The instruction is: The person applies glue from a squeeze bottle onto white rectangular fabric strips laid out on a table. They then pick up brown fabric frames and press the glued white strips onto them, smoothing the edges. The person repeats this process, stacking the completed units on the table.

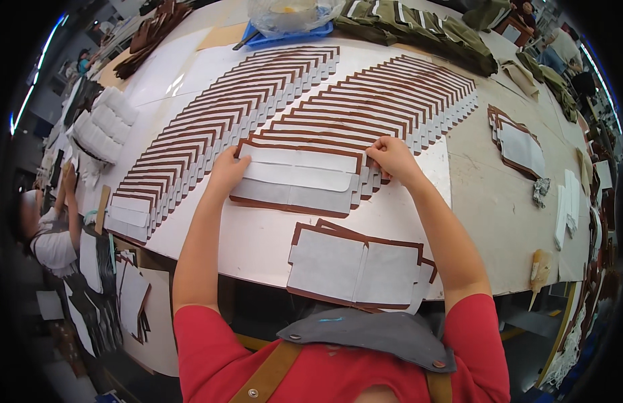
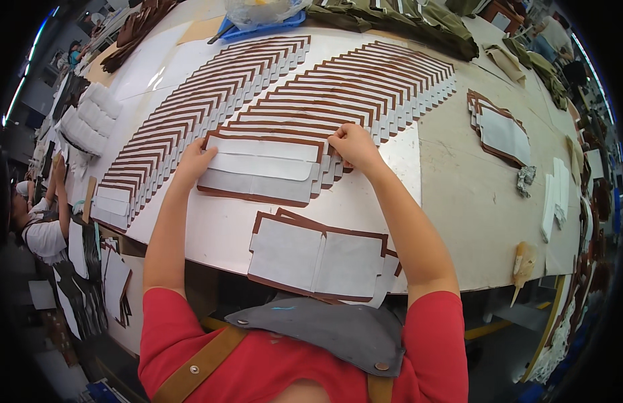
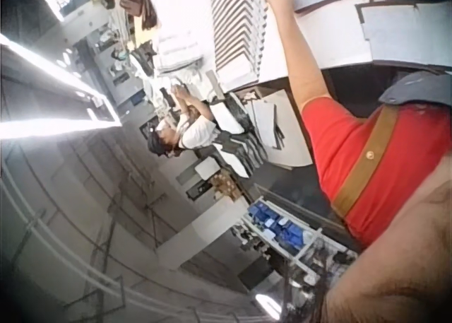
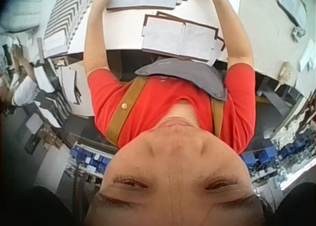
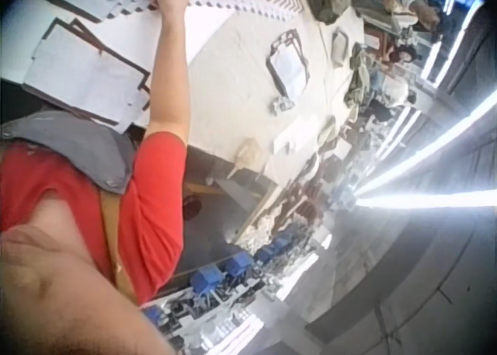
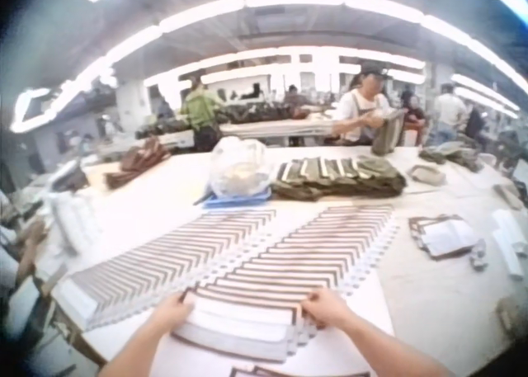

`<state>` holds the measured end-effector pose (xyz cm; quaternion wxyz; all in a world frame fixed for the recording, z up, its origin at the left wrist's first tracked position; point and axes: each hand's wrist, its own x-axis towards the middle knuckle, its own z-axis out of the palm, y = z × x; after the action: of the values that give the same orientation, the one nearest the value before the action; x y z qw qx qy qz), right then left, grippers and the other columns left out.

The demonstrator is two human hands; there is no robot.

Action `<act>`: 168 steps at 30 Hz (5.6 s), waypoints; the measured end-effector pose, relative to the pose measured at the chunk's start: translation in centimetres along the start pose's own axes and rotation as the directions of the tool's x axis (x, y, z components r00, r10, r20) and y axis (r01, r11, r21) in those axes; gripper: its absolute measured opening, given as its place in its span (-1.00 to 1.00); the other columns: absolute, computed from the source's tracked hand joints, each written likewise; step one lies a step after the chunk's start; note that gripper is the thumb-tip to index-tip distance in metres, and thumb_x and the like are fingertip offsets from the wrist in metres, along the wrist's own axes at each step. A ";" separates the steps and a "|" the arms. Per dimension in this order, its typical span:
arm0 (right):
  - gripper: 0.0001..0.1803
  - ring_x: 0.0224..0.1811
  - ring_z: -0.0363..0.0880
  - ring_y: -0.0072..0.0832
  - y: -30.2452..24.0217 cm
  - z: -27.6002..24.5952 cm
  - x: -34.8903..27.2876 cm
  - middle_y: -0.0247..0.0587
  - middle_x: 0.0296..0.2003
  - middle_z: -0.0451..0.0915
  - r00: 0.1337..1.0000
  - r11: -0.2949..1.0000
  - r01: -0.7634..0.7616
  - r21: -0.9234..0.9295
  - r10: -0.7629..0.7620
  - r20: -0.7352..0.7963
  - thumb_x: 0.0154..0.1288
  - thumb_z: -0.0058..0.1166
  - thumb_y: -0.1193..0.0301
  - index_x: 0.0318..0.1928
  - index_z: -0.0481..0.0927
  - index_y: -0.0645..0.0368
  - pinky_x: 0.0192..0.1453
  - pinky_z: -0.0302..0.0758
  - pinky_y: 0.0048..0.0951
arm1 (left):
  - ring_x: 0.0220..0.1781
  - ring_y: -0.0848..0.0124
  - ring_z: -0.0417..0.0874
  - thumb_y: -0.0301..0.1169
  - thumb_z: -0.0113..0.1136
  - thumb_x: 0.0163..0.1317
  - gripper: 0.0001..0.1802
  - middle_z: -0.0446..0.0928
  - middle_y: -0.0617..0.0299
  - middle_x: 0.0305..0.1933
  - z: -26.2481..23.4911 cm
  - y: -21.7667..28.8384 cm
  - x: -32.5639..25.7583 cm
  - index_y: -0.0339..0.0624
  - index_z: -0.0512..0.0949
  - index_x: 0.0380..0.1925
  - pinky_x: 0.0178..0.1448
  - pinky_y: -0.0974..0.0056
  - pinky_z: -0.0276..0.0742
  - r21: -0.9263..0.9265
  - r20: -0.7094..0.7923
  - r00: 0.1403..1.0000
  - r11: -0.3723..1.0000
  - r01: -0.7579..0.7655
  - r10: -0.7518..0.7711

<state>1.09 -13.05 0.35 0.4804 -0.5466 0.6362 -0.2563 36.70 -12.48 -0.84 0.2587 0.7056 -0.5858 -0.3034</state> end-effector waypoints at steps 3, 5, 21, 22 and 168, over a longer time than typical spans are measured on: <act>-0.84 -0.76 0.40 -0.59 0.2 0.3 0.0 -0.29 -0.64 0.51 0.999 0.999 0.032 -0.018 -0.033 -0.024 0.13 0.05 0.38 -0.42 0.48 0.24 -0.67 0.39 -0.52 | -0.07 0.13 0.60 -0.33 0.14 0.10 -0.57 0.58 -0.10 -0.12 0.0 0.3 -0.2 -0.40 0.49 -0.06 0.05 0.19 0.44 0.042 -0.020 1.000 0.999 -0.002 0.003; -0.84 -0.75 0.41 -0.57 -0.1 0.4 -0.1 -0.28 -0.65 0.51 0.998 0.997 0.053 -0.053 -0.055 -0.032 0.12 0.05 0.38 -0.42 0.47 0.24 -0.66 0.40 -0.51 | -0.10 0.12 0.60 -0.33 0.15 0.10 -0.59 0.58 -0.08 -0.16 0.1 -0.4 -0.1 -0.38 0.49 -0.08 0.03 0.18 0.44 0.045 -0.029 0.999 0.999 -0.018 0.019; -0.87 -0.45 0.58 -0.22 -0.6 0.8 0.4 -0.08 -0.49 0.59 0.934 0.858 0.231 -0.458 -0.328 -0.144 0.13 0.03 0.41 -0.41 0.47 0.23 -0.32 0.51 -0.27 | 0.40 0.14 0.12 -0.20 -0.02 0.29 -0.60 0.24 0.16 0.32 10.1 6.4 -4.7 0.00 0.38 0.11 0.44 -0.06 -0.15 0.383 0.086 0.779 0.701 -0.601 0.621; -0.84 -0.28 0.57 -0.11 -1.6 0.7 0.3 -0.02 -0.40 0.60 0.946 0.889 0.205 -0.409 -0.288 -0.152 0.14 0.05 0.40 -0.36 0.49 0.26 -0.17 0.49 -0.21 | 0.42 0.16 0.10 -0.19 -0.03 0.30 -0.60 0.23 0.18 0.33 10.1 6.3 -4.8 0.01 0.38 0.11 0.45 -0.05 -0.18 0.387 0.084 0.789 0.709 -0.589 0.609; -0.60 -0.03 0.51 -0.15 17.8 -35.4 -26.1 -0.02 -0.09 0.51 0.846 0.660 -0.355 -0.662 -0.074 -0.527 0.16 0.12 0.20 -0.07 0.49 0.17 -0.01 0.46 -0.23 | -0.31 0.39 0.43 -0.62 0.10 0.05 -0.54 0.35 0.15 -0.16 16.7 17.5 -14.4 -0.08 0.41 0.01 -0.23 0.32 0.41 -0.055 0.408 0.805 0.892 -0.448 0.430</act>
<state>-39.98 9.25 8.26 0.0495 -0.5515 0.8296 -0.0722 10.96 -1.61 2.17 0.1776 0.4770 -0.7803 -0.3635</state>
